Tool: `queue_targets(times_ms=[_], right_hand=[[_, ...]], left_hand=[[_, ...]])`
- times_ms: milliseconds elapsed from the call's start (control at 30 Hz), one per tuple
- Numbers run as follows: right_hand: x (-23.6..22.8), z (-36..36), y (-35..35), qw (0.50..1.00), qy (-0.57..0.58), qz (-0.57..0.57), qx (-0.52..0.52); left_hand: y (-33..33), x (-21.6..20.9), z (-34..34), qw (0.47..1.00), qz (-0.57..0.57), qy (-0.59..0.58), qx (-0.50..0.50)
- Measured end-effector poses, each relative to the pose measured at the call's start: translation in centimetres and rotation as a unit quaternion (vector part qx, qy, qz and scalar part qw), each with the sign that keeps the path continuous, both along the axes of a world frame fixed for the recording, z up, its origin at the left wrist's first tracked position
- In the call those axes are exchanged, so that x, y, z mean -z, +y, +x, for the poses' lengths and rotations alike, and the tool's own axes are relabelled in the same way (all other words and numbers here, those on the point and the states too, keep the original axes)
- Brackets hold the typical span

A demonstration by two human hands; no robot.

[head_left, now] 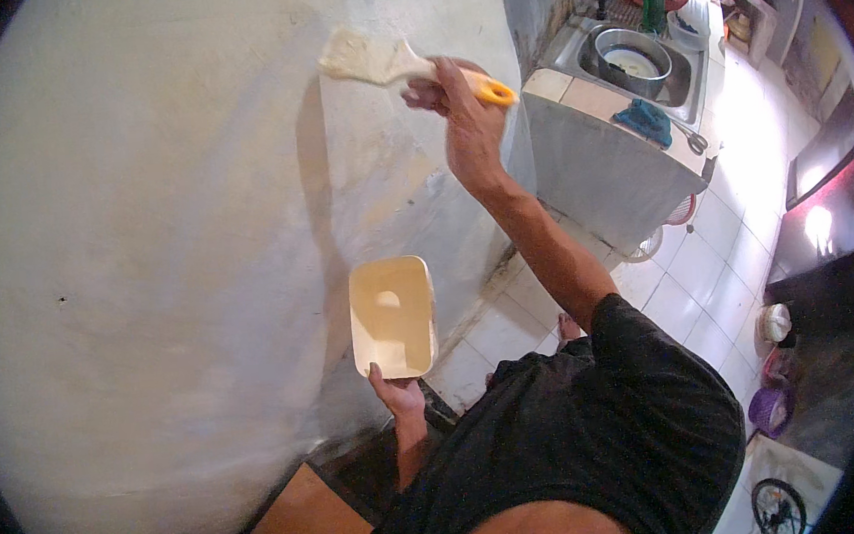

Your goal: The person paints a wall using a brush dipped in a container of white paint.

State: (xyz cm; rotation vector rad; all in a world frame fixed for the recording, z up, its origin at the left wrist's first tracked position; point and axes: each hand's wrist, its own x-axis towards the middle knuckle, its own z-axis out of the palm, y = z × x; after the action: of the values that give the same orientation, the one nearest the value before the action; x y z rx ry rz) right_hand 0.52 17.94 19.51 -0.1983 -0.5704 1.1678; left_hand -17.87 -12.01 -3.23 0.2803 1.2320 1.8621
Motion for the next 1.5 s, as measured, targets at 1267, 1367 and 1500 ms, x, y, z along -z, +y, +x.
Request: queue_targets(times_ms=[1267,1367,1500], right_hand=[[26.7,-2.4,-1.3,0.919,-0.234,-0.31,0.062],[28.5,-1.7,-0.9,0.892,-0.268,-0.356,0.071],[22.4,-3.5,2.5,0.932,-0.232,-0.249,0.124]], left_hand=[[-1.9,-2.8,-1.2,0.996,-0.016,0.085,-0.012],[-1.3,-3.2,-0.8,0.995,0.001,0.097,0.001],[-0.8,-3.9,0.2,0.996,-0.004,0.087,0.002]])
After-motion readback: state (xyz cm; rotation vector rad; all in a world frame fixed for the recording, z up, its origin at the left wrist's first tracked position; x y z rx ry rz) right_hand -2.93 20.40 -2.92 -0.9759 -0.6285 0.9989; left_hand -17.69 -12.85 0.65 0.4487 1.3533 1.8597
